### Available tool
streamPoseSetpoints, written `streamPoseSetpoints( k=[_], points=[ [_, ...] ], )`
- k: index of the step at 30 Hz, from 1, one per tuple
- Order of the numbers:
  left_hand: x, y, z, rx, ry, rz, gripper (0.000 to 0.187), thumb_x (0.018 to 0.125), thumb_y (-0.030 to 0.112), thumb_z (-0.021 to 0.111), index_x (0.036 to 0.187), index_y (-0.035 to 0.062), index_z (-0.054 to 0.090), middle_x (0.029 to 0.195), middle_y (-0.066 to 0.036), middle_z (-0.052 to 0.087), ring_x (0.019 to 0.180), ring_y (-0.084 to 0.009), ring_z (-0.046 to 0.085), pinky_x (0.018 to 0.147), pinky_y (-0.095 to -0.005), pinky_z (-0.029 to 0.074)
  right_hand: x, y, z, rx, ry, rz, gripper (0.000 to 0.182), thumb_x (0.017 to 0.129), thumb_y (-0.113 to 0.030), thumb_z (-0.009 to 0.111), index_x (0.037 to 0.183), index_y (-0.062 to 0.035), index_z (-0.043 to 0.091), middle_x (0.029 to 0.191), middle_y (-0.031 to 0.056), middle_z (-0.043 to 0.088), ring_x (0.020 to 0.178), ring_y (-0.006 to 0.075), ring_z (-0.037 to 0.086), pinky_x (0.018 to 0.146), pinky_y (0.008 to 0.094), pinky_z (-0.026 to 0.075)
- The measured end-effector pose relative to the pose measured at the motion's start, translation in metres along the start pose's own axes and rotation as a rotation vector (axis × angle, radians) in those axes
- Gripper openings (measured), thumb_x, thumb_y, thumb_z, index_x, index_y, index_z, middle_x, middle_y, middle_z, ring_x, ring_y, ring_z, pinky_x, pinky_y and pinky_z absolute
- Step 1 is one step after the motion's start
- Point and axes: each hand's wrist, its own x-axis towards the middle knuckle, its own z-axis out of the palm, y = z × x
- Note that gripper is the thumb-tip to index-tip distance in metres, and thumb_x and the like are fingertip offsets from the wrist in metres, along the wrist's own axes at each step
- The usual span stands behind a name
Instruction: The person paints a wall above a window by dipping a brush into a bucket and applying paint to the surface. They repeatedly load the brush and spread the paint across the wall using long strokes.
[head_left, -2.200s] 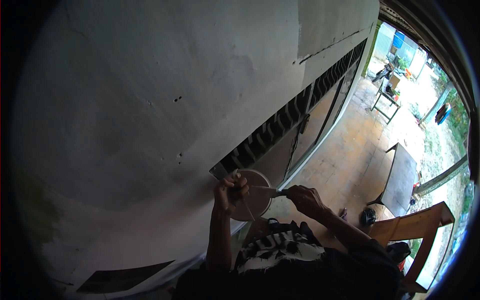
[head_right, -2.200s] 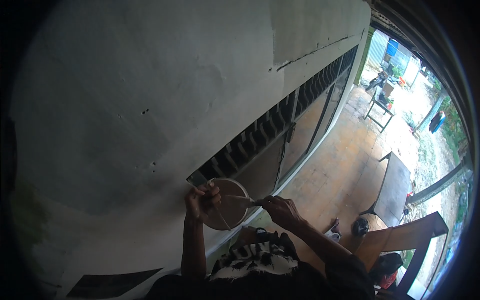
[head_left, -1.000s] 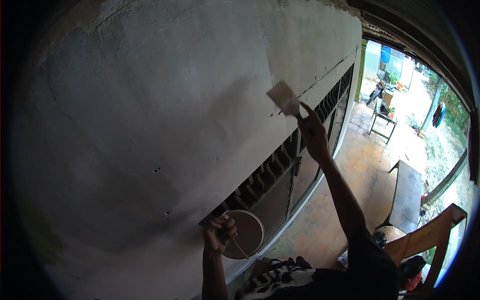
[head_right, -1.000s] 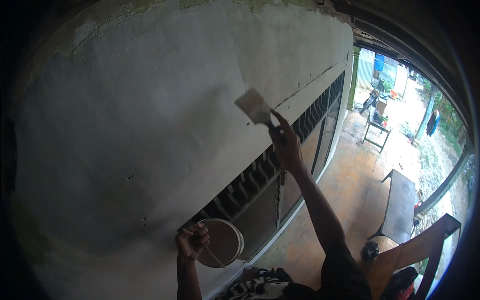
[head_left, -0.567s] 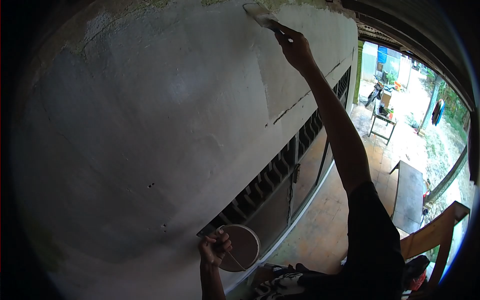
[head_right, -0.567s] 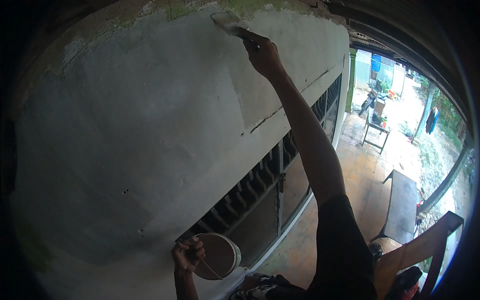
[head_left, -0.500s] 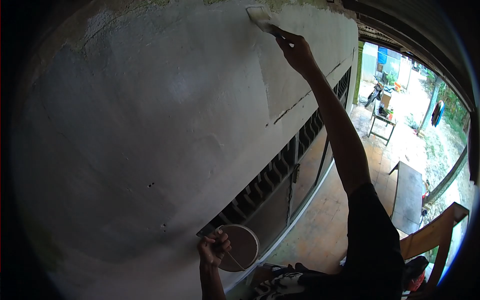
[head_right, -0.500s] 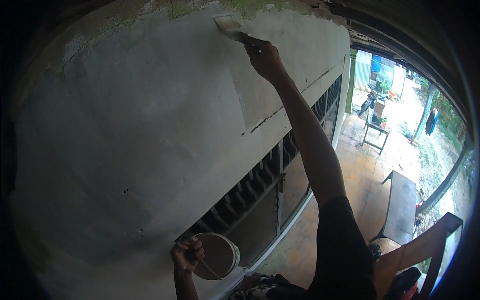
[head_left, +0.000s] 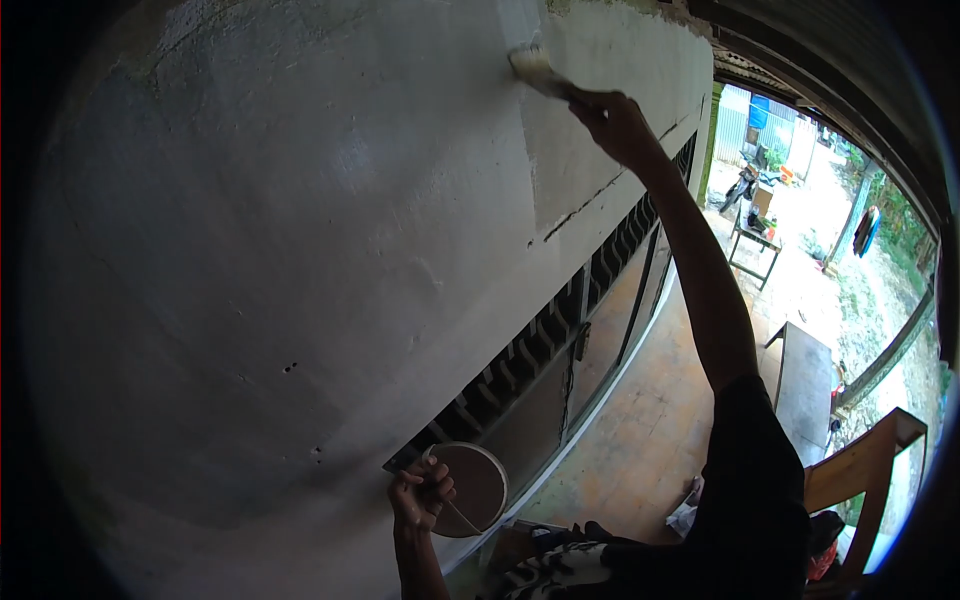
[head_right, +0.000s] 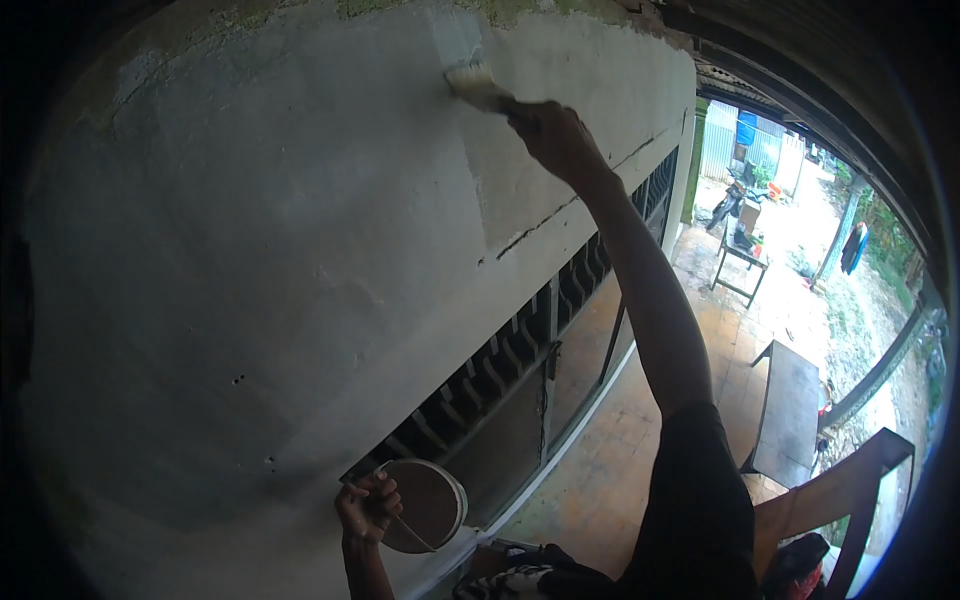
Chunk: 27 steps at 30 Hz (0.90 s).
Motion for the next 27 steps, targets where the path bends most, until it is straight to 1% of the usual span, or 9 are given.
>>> streamPoseSetpoints(
  k=[2,6,8,12,16,19,22,24,27],
  points=[
    [0.005,-0.001,-0.004,-0.007,-0.02,-0.009,0.031,0.062,0.02,0.044,0.09,0.006,0.047,0.065,-0.002,0.028,0.048,-0.0129,0.024,0.045,-0.0264,0.023,-0.051,-0.009,-0.002,-0.078,-0.193,0.099,0.026,0.085,-0.021,0.058,0.111,-0.0175,0.063,0.089,0.016,0.066,0.082,0.0307,0.065,0.077,0.0402,0.05],
    [0.009,-0.005,-0.001,0.012,-0.041,-0.032,0.03,0.062,0.02,0.044,0.089,0.006,0.047,0.065,-0.002,0.029,0.048,-0.0128,0.024,0.045,-0.0265,0.023,-0.113,0.009,0.001,-0.534,-0.805,0.177,0.022,0.088,-0.025,0.054,0.108,-0.0233,0.063,0.095,0.008,0.063,0.091,0.0268,0.062,0.083,0.0416,0.049],
    [0.009,-0.005,0.004,0.042,-0.031,-0.035,0.03,0.063,0.022,0.045,0.088,0.0057,0.048,0.063,-0.001,0.028,0.047,-0.0118,0.023,0.044,-0.0258,0.022,-0.109,0.012,-0.001,-0.589,-0.866,0.125,0.022,0.089,-0.027,0.052,0.108,-0.0255,0.063,0.1,0.0076,0.061,0.095,0.0257,0.06,0.084,0.0399,0.049],
    [0.006,-0.007,0.011,0.077,-0.029,-0.022,0.031,0.063,0.024,0.046,0.088,0.0056,0.048,0.063,0.001,0.028,0.047,-0.011,0.024,0.044,-0.0253,0.022,-0.042,-0.003,-0.018,-0.536,-0.491,-0.165,0.025,0.09,-0.034,0.051,0.108,-0.0249,0.065,0.094,0.0099,0.063,0.089,0.0255,0.061,0.08,0.0408,0.048],
    [0.005,-0.007,0.012,0.08,-0.035,-0.028,0.032,0.063,0.024,0.046,0.088,0.0054,0.048,0.063,0.001,0.028,0.047,-0.0113,0.024,0.045,-0.0257,0.022,0.039,-0.013,-0.047,-0.339,-0.057,-0.143,0.022,0.089,-0.032,0.053,0.107,-0.0255,0.064,0.084,0.009,0.065,0.077,0.0247,0.063,0.073,0.0375,0.05],
    [0.006,-0.01,0.013,0.057,-0.025,-0.019,0.033,0.062,0.025,0.046,0.089,0.005,0.048,0.063,0.001,0.028,0.048,-0.0115,0.024,0.045,-0.0259,0.022,0.072,-0.019,-0.054,-0.192,0.177,-0.268,0.022,0.087,-0.027,0.056,0.104,-0.0169,0.066,0.079,0.0135,0.066,0.07,0.0272,0.064,0.067,0.0373,0.05],
    [0.005,-0.006,0.011,0.059,-0.035,-0.017,0.033,0.063,0.025,0.046,0.089,0.0045,0.048,0.064,0.001,0.029,0.048,-0.0114,0.024,0.045,-0.0259,0.022,0.041,-0.013,-0.018,-0.101,0.067,-0.183,0.024,0.087,-0.023,0.057,0.109,-0.0165,0.064,0.08,0.0157,0.065,0.069,0.0279,0.063,0.068,0.0379,0.049],
    [0.003,-0.007,0.008,0.034,-0.037,-0.01,0.033,0.064,0.024,0.046,0.089,0.0047,0.048,0.064,0.001,0.029,0.048,-0.0112,0.024,0.045,-0.0258,0.022,-0.005,0.004,0.01,0.005,0.048,-0.115,0.025,0.086,-0.019,0.061,0.107,-0.0057,0.063,0.073,0.0156,0.065,0.063,0.0181,0.062,0.061,0.0298,0.048],
    [0.005,-0.007,0.003,0.043,-0.08,-0.009,0.032,0.064,0.024,0.045,0.089,0.0051,0.048,0.063,0.001,0.029,0.047,-0.011,0.024,0.045,-0.0259,0.022,-0.091,0.014,0.018,-0.174,-0.32,0.072,0.022,0.087,-0.016,0.054,0.107,-0.014,0.064,0.081,0.0151,0.065,0.074,0.0266,0.065,0.068,0.0366,0.05]
  ],
)
